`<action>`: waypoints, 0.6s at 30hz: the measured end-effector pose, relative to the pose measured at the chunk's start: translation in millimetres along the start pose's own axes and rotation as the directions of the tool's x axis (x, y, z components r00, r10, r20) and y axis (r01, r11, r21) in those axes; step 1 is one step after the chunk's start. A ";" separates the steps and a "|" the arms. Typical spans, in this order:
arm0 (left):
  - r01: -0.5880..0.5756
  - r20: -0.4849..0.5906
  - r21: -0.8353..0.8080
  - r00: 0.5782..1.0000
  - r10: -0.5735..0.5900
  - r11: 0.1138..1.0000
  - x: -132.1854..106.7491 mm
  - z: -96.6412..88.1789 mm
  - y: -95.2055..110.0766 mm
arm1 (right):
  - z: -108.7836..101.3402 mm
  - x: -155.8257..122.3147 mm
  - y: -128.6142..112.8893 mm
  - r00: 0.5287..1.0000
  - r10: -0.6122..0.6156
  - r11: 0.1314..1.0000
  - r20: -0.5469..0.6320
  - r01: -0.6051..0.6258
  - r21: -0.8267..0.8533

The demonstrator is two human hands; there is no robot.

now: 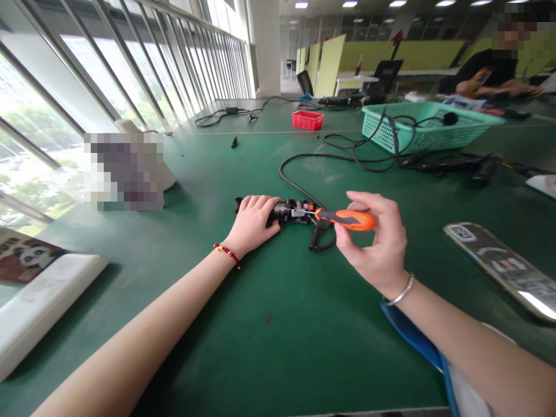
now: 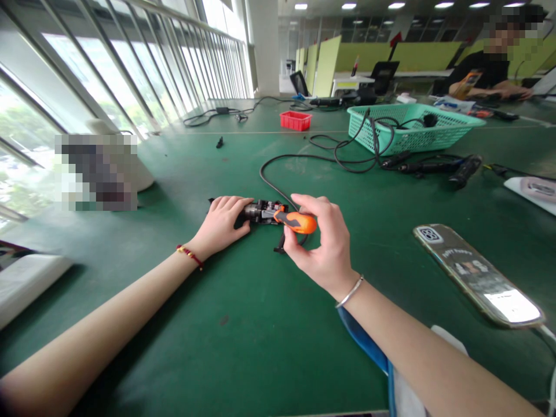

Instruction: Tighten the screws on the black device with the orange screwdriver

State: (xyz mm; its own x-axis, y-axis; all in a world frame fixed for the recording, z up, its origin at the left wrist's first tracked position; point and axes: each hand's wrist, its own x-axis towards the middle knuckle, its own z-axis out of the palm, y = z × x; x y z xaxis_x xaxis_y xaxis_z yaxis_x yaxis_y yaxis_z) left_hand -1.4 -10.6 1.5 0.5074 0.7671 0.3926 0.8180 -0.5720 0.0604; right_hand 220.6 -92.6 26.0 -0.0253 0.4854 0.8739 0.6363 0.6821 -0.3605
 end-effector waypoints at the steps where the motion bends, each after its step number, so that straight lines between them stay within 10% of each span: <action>1: -0.001 -0.001 0.003 1.000 0.001 1.000 0.0 0.1 0.0 | -0.4 0.4 -0.7 1.000 0.011 1.000 0.018 -0.010 -0.017; 18: 0.031 -0.018 0.006 0.999 -0.030 1.000 0.9 1.9 0.5 | 0.9 2.6 -2.1 1.000 0.000 0.999 0.026 0.001 -0.045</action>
State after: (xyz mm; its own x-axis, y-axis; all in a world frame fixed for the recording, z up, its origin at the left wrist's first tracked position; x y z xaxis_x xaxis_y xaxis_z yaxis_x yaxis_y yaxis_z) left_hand 0.0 -9.6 0.1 0.4773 0.7788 0.4069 0.8347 -0.5466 0.0673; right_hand 218.4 -92.3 28.8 -0.0450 0.4993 0.8652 0.6702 0.6573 -0.3445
